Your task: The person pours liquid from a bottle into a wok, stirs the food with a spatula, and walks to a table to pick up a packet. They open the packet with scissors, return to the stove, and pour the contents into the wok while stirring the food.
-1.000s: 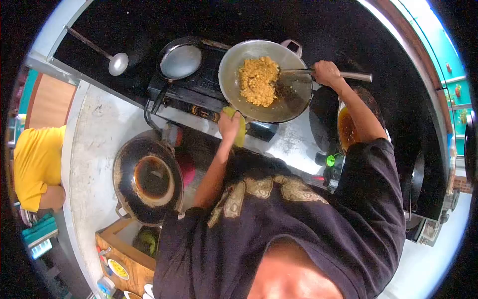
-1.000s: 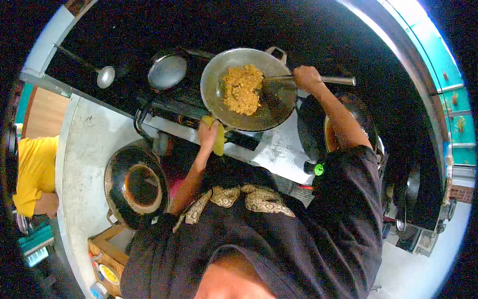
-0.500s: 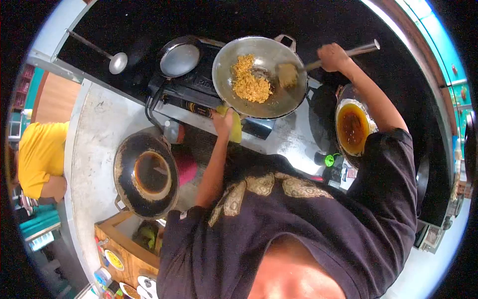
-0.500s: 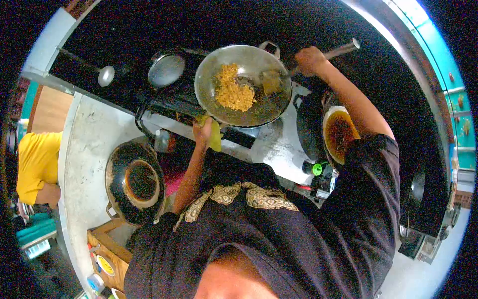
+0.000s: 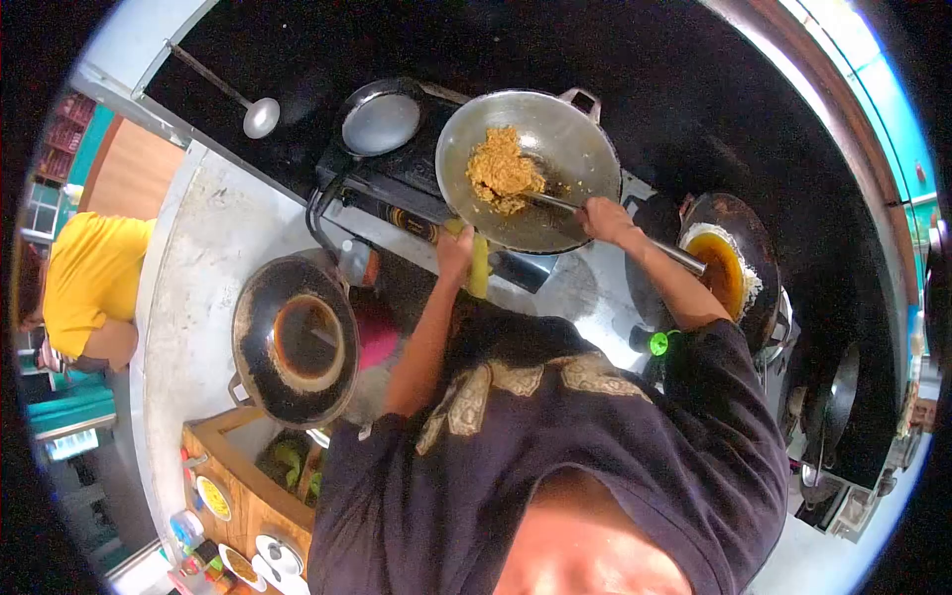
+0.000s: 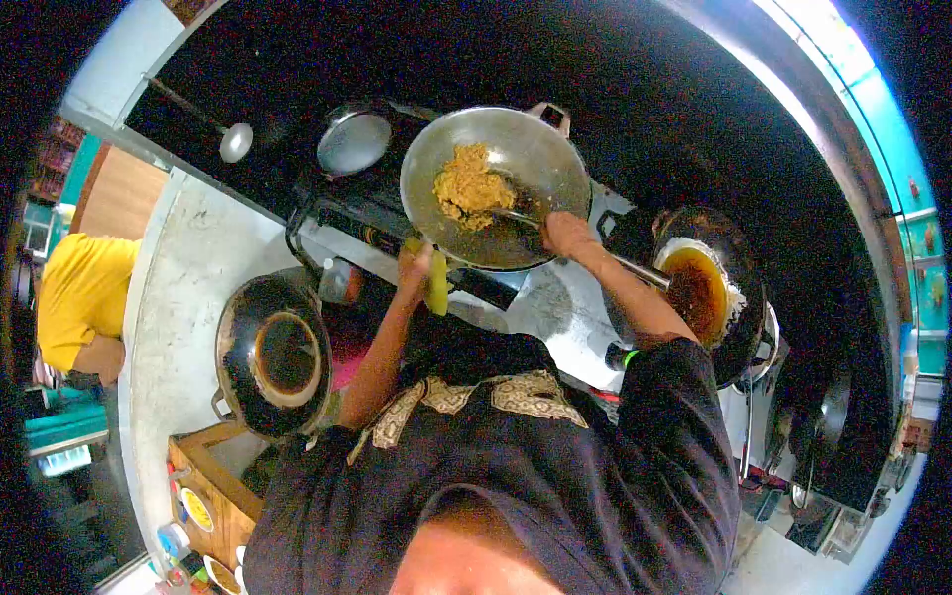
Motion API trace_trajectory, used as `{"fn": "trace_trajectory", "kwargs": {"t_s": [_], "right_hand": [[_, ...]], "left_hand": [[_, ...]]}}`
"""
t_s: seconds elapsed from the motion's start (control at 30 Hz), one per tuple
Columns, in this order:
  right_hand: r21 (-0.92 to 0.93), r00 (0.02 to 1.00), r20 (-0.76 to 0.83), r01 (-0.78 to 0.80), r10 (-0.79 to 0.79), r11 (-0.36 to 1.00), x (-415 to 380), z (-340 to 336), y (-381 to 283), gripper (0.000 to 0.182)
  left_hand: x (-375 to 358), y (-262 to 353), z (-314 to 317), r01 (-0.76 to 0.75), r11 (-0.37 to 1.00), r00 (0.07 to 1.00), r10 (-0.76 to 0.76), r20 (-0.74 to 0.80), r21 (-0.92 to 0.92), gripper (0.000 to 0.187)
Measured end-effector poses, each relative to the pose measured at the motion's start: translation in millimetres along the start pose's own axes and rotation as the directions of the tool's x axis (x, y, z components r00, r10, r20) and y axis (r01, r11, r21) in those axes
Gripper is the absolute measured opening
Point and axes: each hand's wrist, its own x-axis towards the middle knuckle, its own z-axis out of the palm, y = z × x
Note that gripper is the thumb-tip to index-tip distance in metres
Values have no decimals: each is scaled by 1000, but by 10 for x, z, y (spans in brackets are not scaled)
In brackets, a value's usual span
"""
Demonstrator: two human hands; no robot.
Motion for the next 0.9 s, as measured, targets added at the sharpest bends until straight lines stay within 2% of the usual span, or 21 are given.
{"fn": "trace_trajectory", "kwargs": {"t_s": [0.07,0.1,0.17,0.2,0.3,0.37,0.4,0.5,0.6,0.63,0.7,0.77,0.9], "right_hand": [[175,999,29,17,-22,984,86,2,208,32],[258,998,46,24,-37,966,110,-2,248,31],[430,965,229,-218,127,876,14,-420,130,31],[489,924,330,-343,194,802,-36,-623,71,32],[496,924,301,-363,236,788,40,-835,181,33],[326,986,99,-159,134,932,240,-841,297,33],[222,998,5,-66,66,973,347,-799,353,33],[-15,986,-146,-84,81,996,760,-260,514,30],[-243,999,10,43,-42,969,619,-51,-28,27],[-161,999,38,-16,22,987,328,-455,-514,24],[-220,993,61,109,-98,969,71,-374,-550,19],[-289,991,87,119,-97,950,-252,-406,-521,16],[-450,997,65,74,-49,890,-217,-328,-418,12]], "left_hand": [[-101,108,50,27,971,995,-3,-100,239,45],[-118,86,76,41,966,992,-9,-128,254,45],[-125,-34,115,75,958,982,-23,-187,278,44],[-86,-158,130,102,967,983,-62,-173,234,43],[-51,-343,175,129,990,983,-120,-140,51,43],[-181,-120,225,58,989,986,-78,-146,-139,45],[-197,-104,228,53,989,986,-74,-148,-139,44],[-200,-94,270,64,991,986,-82,-149,-120,44],[-168,-145,323,98,993,977,-109,-182,-71,44],[-167,-209,343,94,995,976,-101,-195,-45,44],[-171,-228,362,72,996,974,-81,-213,-52,46],[-228,-190,382,47,992,973,-72,-219,-120,48],[-145,-295,357,121,990,974,-131,-185,-66,53]]}}
